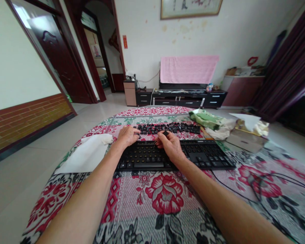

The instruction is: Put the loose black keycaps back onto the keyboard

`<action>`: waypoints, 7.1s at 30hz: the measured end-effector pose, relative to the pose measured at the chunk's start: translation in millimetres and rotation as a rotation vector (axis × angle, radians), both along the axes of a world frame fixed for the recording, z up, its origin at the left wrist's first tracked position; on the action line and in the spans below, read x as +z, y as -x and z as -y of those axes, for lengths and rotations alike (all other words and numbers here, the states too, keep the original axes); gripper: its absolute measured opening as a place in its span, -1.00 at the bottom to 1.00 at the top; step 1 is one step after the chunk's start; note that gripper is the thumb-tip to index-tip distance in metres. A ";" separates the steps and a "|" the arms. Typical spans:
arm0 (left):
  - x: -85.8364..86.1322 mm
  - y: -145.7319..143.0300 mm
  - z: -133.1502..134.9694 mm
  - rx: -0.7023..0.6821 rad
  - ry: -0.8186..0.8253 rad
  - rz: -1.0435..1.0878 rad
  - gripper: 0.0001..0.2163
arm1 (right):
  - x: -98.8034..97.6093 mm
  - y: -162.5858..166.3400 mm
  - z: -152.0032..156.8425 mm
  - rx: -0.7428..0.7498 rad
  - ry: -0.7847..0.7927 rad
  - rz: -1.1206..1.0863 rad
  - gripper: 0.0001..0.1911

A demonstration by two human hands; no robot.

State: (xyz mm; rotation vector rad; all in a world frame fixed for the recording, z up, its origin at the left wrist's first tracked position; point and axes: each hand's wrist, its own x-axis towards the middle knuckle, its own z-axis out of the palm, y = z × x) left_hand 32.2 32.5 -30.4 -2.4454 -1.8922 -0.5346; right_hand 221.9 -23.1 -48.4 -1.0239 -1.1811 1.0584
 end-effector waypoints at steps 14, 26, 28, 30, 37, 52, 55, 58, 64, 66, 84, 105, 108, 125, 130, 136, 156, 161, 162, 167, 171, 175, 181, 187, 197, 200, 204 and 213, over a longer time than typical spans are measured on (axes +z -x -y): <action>1.5 -16.3 34.3 -0.212 0.061 0.003 -0.79 | 9.9 -10.2 14.9 0.602 -0.171 0.341 -0.80; 0.3 -17.4 34.1 -0.166 0.077 0.031 -0.75 | 16.5 0.0 24.9 0.494 -0.433 0.716 -0.80; 1.3 -17.5 34.9 -0.176 0.079 0.032 -0.76 | 11.9 2.1 23.6 0.449 -0.414 0.688 -0.78; 2.6 -17.3 36.0 -0.183 0.088 0.023 -0.77 | 5.3 3.6 21.4 0.403 -0.348 0.626 -0.76; 3.7 -16.3 36.5 -0.176 0.123 0.006 -0.74 | -5.2 4.5 14.4 0.360 -0.116 0.322 -0.76; 15.1 -22.3 43.9 -0.485 0.324 0.265 -0.77 | -7.2 -1.7 0.8 0.092 -0.116 0.101 -0.74; 13.0 -26.1 45.6 -0.466 0.272 0.191 -0.78 | -5.5 -0.3 3.6 0.097 -0.123 0.096 -0.75; 11.3 -28.6 46.6 -0.492 0.230 0.111 -0.78 | -3.1 0.8 5.8 0.135 -0.086 0.095 -0.74; 9.8 -28.9 46.3 -0.491 0.234 0.112 -0.77 | 1.6 -0.2 3.3 0.002 0.022 -0.066 -0.74; 11.0 -26.0 45.8 -0.444 0.254 0.127 -0.76 | 3.0 -2.1 1.4 -0.054 0.046 -0.129 -0.74; 17.0 -0.3 29.7 -0.232 0.218 0.175 -0.76 | -1.1 -4.6 -2.8 -0.067 0.068 -0.114 -0.76; -22.5 -13.9 -16.9 -0.018 -0.036 -0.042 -0.79 | -4.2 -4.6 -6.1 -0.056 0.079 -0.101 -0.78; -20.3 -12.6 -16.6 -0.041 -0.042 -0.036 -0.78 | -4.4 -4.5 -5.7 -0.057 0.076 -0.101 -0.79; -7.5 -30.1 36.5 -0.176 0.012 -0.054 -0.76 | 17.4 -17.1 9.0 0.392 -0.113 0.248 -0.74; -6.9 -29.0 35.3 -0.210 0.022 -0.033 -0.78 | 13.1 -20.2 12.9 0.546 -0.168 0.371 -0.75; -9.6 -27.5 32.2 -0.225 0.019 -0.038 -0.77 | 13.8 -18.5 22.2 0.537 -0.289 0.568 -0.80; 7.7 -28.7 39.1 -0.375 0.205 0.368 -0.67 | -2.0 -15.2 4.8 0.141 -0.024 0.021 -0.72; 11.6 -37.8 46.8 -0.464 0.323 0.424 -0.72 | -0.5 -14.3 5.6 0.092 -0.022 -0.010 -0.72; 10.5 -39.1 47.1 -0.461 0.315 0.404 -0.75 | 0.3 -14.1 6.5 0.091 -0.023 -0.004 -0.72; 6.2 -43.6 49.5 -0.496 0.190 0.274 -0.80 | 2.1 -12.7 9.2 0.102 -0.065 0.062 -0.72; 7.3 -50.2 55.3 -0.509 0.168 0.163 -0.82 | 3.6 -11.5 9.1 0.062 -0.012 -0.007 -0.70; 9.1 -47.1 51.8 -0.478 0.162 0.174 -0.81 | 11.6 -13.4 8.3 -0.001 0.009 -0.089 -0.70; 8.5 -16.0 21.9 -0.072 -0.034 0.369 -0.77 | 12.5 -24.4 -1.0 -0.080 0.019 -0.089 -0.75; -5.5 -16.9 -2.4 -0.055 -0.125 0.212 -0.83 | -0.1 -26.8 -6.0 -0.082 0.044 -0.032 -0.77; -28.3 -26.6 -28.4 -0.198 -0.135 0.014 -0.84 | -1.9 -26.3 -6.0 -0.075 0.047 0.015 -0.75; -29.3 -25.6 -28.5 -0.186 -0.126 -0.015 -0.82 | -1.8 -26.0 -5.9 -0.078 0.048 0.016 -0.75; -28.3 -25.8 -25.8 -0.192 -0.125 -0.026 -0.82 | -1.1 -25.7 -5.1 -0.072 0.048 -0.006 -0.77; -24.9 -26.9 -21.4 -0.176 -0.112 -0.069 -0.80 | -2.0 -25.5 -5.5 -0.058 0.052 0.000 -0.77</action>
